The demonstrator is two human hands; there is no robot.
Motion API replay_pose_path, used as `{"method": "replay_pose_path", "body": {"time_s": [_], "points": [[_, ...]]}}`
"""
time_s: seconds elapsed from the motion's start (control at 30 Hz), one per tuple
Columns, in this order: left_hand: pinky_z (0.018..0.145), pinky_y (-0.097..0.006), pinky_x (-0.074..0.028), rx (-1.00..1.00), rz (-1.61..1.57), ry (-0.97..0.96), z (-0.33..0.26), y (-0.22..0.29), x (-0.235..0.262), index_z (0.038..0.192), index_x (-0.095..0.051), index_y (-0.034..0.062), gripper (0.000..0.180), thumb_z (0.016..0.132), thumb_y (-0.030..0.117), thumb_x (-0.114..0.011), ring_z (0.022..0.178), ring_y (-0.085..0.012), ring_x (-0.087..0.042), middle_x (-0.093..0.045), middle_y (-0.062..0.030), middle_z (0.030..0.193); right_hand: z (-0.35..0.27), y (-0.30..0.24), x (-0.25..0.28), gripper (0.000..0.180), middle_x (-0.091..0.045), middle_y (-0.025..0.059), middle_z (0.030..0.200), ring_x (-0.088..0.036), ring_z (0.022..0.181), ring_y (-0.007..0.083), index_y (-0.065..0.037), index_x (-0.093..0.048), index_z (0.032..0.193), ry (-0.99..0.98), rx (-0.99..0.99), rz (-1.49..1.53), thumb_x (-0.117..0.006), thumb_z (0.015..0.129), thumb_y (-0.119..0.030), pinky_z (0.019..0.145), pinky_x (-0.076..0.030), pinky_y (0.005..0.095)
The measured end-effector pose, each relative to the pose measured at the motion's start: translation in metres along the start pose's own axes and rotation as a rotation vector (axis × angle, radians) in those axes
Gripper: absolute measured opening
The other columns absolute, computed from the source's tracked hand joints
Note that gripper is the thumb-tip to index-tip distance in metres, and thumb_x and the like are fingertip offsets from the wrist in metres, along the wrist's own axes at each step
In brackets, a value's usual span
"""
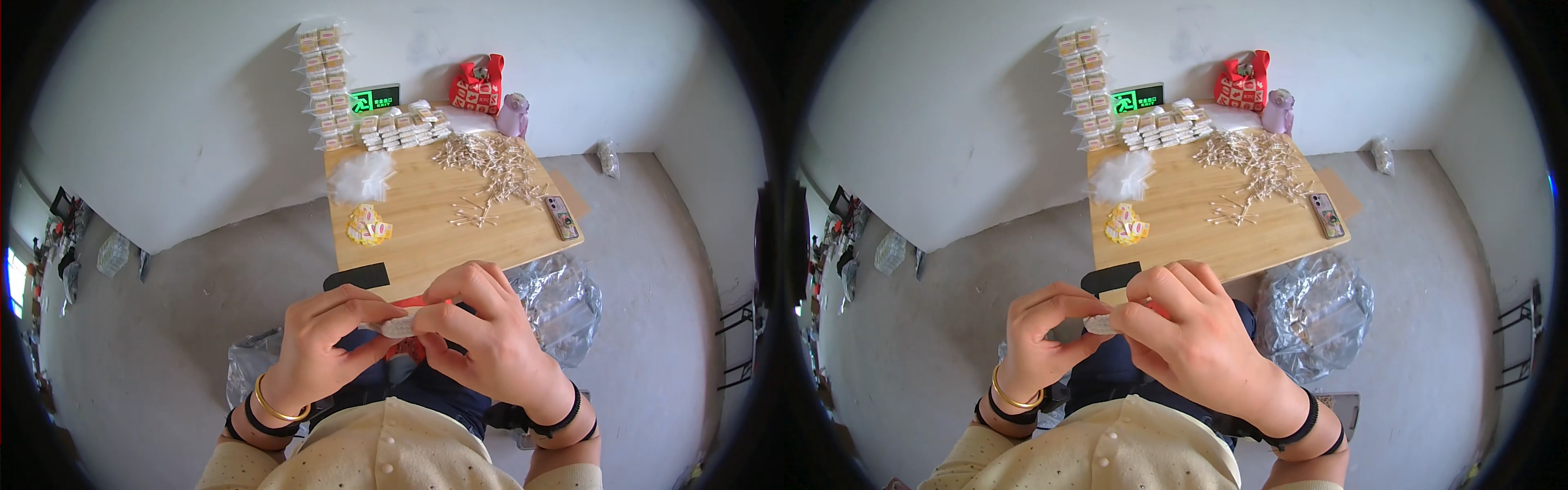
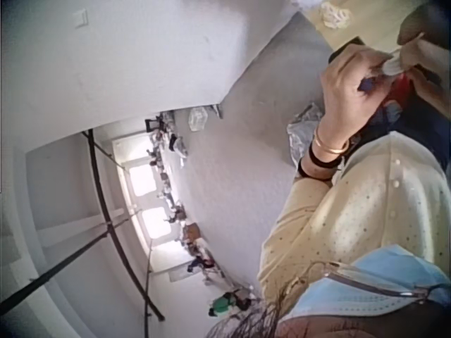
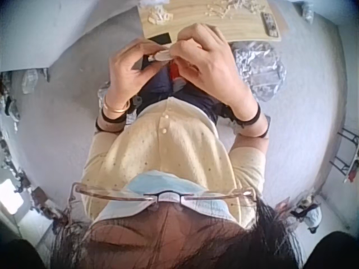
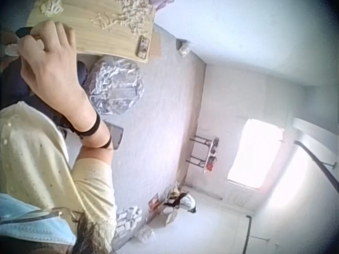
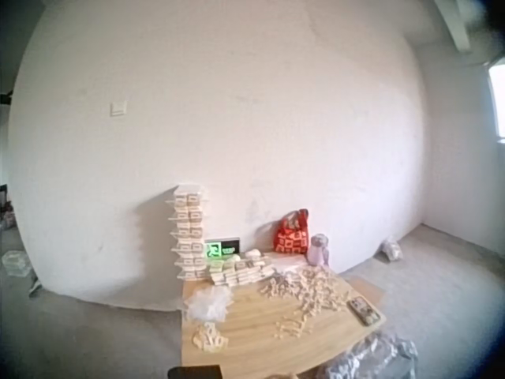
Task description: The person sits on the floor and arranges loose cotton swabs into neat rows on a wooden table. They then pick up a plastic wrapper, place the swabs inside, and seal the package. The person repeats this process, creating multiple packaged units.
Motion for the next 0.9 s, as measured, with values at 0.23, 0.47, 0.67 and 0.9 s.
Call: {"method": "replay_pose_path", "body": {"time_s": [0.23, 0.47, 0.67, 0.9], "points": [[0.071, -0.03, -0.058, 0.029, -0.075, 0.013, -0.003, -0.002, 0.001, 0.101, -0.075, 0.0051, 0.035, 0.069, -0.005, -0.084, 0.082, -0.0213, -0.073, -0.075, -0.0088, 0.097, -0.005, 0.006, 0.0, 0.033, -0.06, 0.0051, 0.105, -0.062, 0.091, 0.0255, -0.011, -0.066, 0.1, 0.025, -0.146, 0.18, -0.079, 0.072, 0.001, 0.086, -0.047, 0.0376], [0.076, -0.031, -0.057, 0.008, -0.132, 0.011, -0.005, 0.0, -0.001, 0.1, -0.074, 0.0043, 0.031, 0.072, -0.005, -0.083, 0.087, -0.0221, -0.072, -0.075, -0.0091, 0.098, -0.008, 0.013, -0.005, 0.036, -0.068, 0.0035, 0.1, -0.063, 0.091, 0.0254, -0.01, -0.069, 0.104, -0.004, -0.13, 0.208, -0.083, 0.071, -0.003, 0.083, -0.046, 0.036], [0.078, -0.032, -0.056, 0.044, -0.299, -0.077, -0.009, -0.01, -0.001, 0.103, -0.072, 0.0056, 0.034, 0.073, 0.001, -0.087, 0.091, -0.0227, -0.071, -0.074, -0.008, 0.098, -0.012, 0.014, -0.006, 0.034, -0.069, 0.0029, 0.101, -0.063, 0.089, 0.0241, -0.01, -0.07, 0.102, 0.004, -0.093, 0.323, -0.082, 0.071, -0.003, 0.081, -0.045, 0.0361], [0.071, -0.031, -0.057, -0.136, -0.114, 0.102, -0.009, 0.007, 0.002, 0.114, -0.067, 0.0066, 0.045, 0.075, 0.003, -0.089, 0.086, -0.0226, -0.072, -0.075, -0.0093, 0.096, -0.015, 0.013, -0.008, 0.039, -0.069, 0.0025, 0.101, -0.062, 0.087, 0.0226, -0.011, -0.072, 0.106, 0.062, -0.101, 0.223, -0.082, 0.07, -0.002, 0.079, -0.046, 0.0356]]}}
Point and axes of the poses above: each hand's wrist, its own z-axis towards the middle knuckle, its own x-axis out of the back of the hand, y = z × x, the point moved 6 cm from there along z, towards the middle knuckle
